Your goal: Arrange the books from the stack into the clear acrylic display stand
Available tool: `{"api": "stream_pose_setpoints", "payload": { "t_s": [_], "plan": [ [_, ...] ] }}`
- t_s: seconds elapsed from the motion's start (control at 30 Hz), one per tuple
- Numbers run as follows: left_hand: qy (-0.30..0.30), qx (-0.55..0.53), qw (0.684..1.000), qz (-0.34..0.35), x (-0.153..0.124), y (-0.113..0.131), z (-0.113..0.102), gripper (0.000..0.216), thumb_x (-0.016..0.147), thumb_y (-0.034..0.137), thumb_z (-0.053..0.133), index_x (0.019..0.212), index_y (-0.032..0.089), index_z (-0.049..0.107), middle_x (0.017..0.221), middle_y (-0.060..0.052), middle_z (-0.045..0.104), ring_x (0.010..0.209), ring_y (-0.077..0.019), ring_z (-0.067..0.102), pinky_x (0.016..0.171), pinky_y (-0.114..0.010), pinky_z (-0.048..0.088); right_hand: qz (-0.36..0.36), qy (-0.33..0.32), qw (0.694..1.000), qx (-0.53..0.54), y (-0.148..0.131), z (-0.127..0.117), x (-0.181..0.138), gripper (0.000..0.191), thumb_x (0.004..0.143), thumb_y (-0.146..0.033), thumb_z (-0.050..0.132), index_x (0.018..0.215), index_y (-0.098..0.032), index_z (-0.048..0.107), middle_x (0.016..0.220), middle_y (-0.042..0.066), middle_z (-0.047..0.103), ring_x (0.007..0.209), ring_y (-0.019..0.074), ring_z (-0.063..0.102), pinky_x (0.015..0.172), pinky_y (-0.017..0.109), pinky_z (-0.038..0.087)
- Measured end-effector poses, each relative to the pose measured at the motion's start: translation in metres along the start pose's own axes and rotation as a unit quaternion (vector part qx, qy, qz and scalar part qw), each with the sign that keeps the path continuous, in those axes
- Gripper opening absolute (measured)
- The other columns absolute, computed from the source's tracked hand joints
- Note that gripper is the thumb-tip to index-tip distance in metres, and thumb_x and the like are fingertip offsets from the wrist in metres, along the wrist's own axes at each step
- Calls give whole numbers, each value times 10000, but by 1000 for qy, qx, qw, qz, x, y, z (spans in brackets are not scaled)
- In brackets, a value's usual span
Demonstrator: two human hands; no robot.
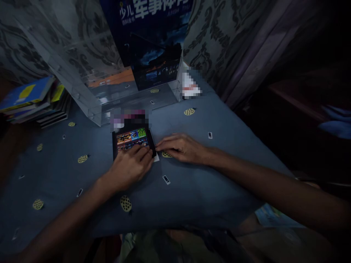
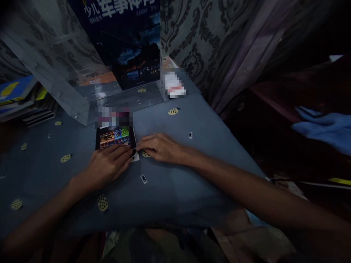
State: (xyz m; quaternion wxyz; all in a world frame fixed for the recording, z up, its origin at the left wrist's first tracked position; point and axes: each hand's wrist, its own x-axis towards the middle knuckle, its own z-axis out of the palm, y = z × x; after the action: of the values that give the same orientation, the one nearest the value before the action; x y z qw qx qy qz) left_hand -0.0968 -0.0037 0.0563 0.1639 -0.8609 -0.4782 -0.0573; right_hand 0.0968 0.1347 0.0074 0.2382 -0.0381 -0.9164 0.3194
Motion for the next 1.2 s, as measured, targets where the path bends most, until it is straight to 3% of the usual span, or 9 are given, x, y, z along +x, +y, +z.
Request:
{"api": "stream_pose_setpoints", "payload": {
  "t_s": [0.2, 0.37, 0.5, 0.63, 0.97, 1.1, 1.2],
  "plan": [
    [12, 18, 1000, 1, 0, 3, 2, 273, 1017, 282, 510, 1017, 90, 704, 961, -111, 742, 817, -238, 686, 604, -341, 543, -35, -21, 998, -45, -3, -2, -3, 261, 945, -89, 550, 1080, -195, 746, 1077, 61, 748, 931, 162, 721, 820, 296, 578],
    [10, 15, 1000, -3, 2, 4, 1, 272, 1015, 296, 515, 1010, 91, 695, 934, -98, 727, 806, -229, 669, 574, -326, 522, -108, -25, 982, -156, -16, -3, -3, 242, 945, -83, 536, 1062, -156, 736, 909, 67, 713, 792, 163, 666, 699, 286, 542],
    [-23, -49, 998, -41, 4, -5, 1, 297, 1018, 351, 512, 1104, 122, 680, 1001, -84, 722, 899, -241, 668, 714, -368, 572, -118, -32, 973, -194, -22, -1, -3, 219, 957, -92, 532, 1046, -141, 726, 843, 53, 681, 744, 156, 627, 645, 273, 503],
    [-49, -91, 990, -101, 10, -20, 9, 289, 1015, 278, 506, 1220, 130, 645, 1211, -106, 689, 1091, -270, 638, 913, -449, 559, -110, -32, 972, -206, -22, -1, -4, 256, 985, -100, 489, 1078, -147, 723, 813, 42, 665, 725, 150, 608, 628, 266, 482],
    [-20, -88, 986, -143, 44, -81, 54, 330, 1006, 227, 474, 1296, 132, 598, 1332, -135, 644, 1212, -278, 591, 1049, -471, 489, -98, -30, 974, -202, -23, -1, -4, 221, 952, -79, 527, 1064, -147, 705, 794, 32, 652, 679, 143, 588, 594, 261, 451],
    [-4, -104, 983, -153, 45, -91, 63, 327, 1004, 233, 479, 1295, 149, 603, 1334, -112, 650, 1198, -267, 592, 1034, -459, 500, -93, -34, 977, -191, -24, -2, -5, 225, 934, -73, 548, 1081, -153, 698, 841, 42, 675, 695, 145, 610, 605, 263, 482],
    [16, -116, 982, -148, 43, -93, 67, 328, 1008, 233, 475, 1291, 132, 607, 1331, -121, 655, 1195, -263, 594, 1040, -461, 496, -83, -31, 980, -180, -25, -6, -3, 270, 916, -73, 545, 1122, -153, 701, 966, 86, 707, 805, 173, 655, 698, 299, 549]
  ]
}}
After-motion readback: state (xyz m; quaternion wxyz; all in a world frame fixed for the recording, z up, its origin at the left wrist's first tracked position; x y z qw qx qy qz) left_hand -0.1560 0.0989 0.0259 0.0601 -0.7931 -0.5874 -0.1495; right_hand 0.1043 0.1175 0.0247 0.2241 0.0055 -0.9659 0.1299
